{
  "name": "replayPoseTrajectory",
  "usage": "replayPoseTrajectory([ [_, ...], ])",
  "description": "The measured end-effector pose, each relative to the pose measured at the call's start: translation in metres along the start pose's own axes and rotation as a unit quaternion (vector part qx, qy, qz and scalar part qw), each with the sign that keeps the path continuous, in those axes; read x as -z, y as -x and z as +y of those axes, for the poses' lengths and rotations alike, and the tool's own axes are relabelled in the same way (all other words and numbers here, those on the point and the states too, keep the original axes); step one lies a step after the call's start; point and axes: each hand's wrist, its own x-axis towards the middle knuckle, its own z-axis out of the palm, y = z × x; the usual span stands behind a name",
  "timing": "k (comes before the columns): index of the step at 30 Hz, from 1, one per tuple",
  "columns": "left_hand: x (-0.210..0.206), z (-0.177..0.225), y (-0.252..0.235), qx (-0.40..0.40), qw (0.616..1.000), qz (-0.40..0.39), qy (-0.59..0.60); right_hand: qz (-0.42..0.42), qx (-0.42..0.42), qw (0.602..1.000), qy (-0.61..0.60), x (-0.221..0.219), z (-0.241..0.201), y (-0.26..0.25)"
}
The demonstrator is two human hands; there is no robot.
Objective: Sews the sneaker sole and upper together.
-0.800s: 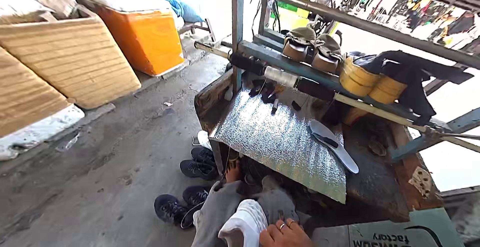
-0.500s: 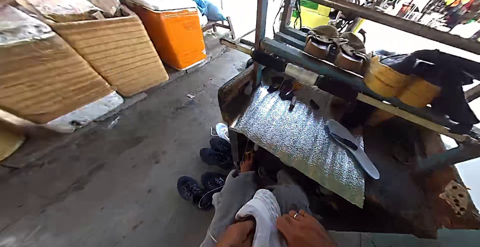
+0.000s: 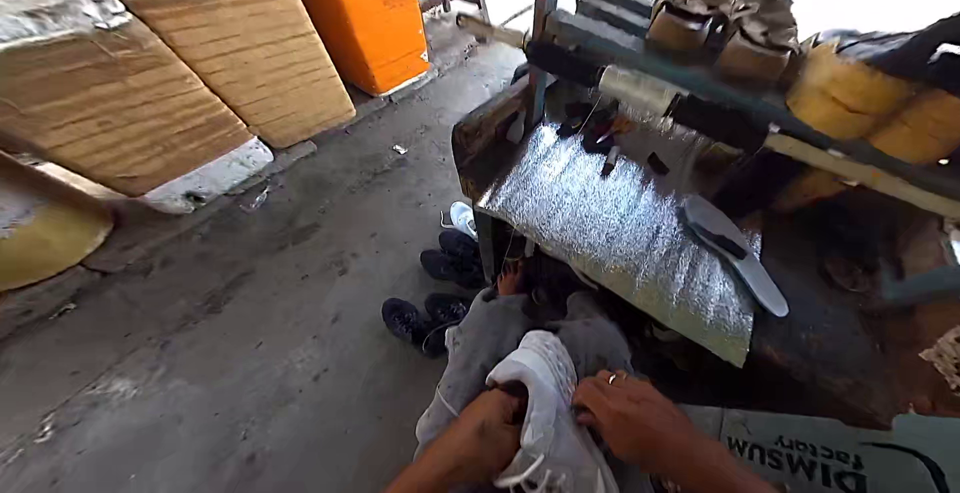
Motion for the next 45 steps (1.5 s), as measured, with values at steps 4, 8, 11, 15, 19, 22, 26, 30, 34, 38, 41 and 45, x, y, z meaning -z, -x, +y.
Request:
replayPoseTrajectory([
  [4, 0.005, 0.021, 0.002, 0.042, 0.998, -0.017, -0.04, -0.078, -0.022, 0.997, 0.005, 0.02, 0.001, -0.013],
  [8, 0.003, 0.024, 0.003, 0.042, 0.999, 0.019, 0.005, -0.005, -0.051, 0.997, 0.05, 0.019, 0.013, -0.007],
  [11, -0.003, 0.021, 0.006, 0.013, 0.997, 0.065, 0.029, 0.035, -0.095, 0.992, 0.073, 0.025, 0.034, 0.012],
  [15, -0.008, 0.009, 0.003, -0.034, 0.994, 0.093, 0.042, 0.023, -0.188, 0.98, 0.065, 0.029, 0.053, 0.042],
  [19, -0.016, 0.006, 0.002, -0.041, 0.99, 0.131, -0.029, 0.017, -0.179, 0.983, -0.046, 0.008, 0.044, 0.056],
  [22, -0.022, 0.004, 0.003, -0.07, 0.982, 0.167, -0.057, 0.081, -0.174, 0.968, -0.164, -0.002, 0.04, 0.061],
  [26, -0.022, 0.004, 0.004, -0.075, 0.981, 0.171, -0.056, 0.154, -0.109, 0.963, -0.193, -0.007, 0.014, 0.05],
  [30, -0.021, 0.003, 0.004, -0.069, 0.983, 0.164, -0.053, 0.138, -0.113, 0.98, -0.085, -0.015, -0.004, 0.037],
  [34, -0.02, 0.003, 0.004, -0.067, 0.984, 0.157, -0.047, 0.145, -0.127, 0.98, -0.044, -0.021, -0.009, 0.027],
  [38, -0.016, 0.003, 0.007, -0.054, 0.988, 0.135, -0.055, 0.205, -0.188, 0.953, -0.121, -0.006, -0.015, 0.03],
  [41, -0.015, 0.0, 0.007, -0.056, 0.988, 0.131, -0.061, 0.173, -0.204, 0.854, -0.447, -0.001, -0.02, 0.033],
  [45, -0.015, -0.004, 0.009, -0.063, 0.988, 0.131, -0.059, 0.172, -0.179, 0.864, -0.439, 0.012, -0.007, 0.04],
])
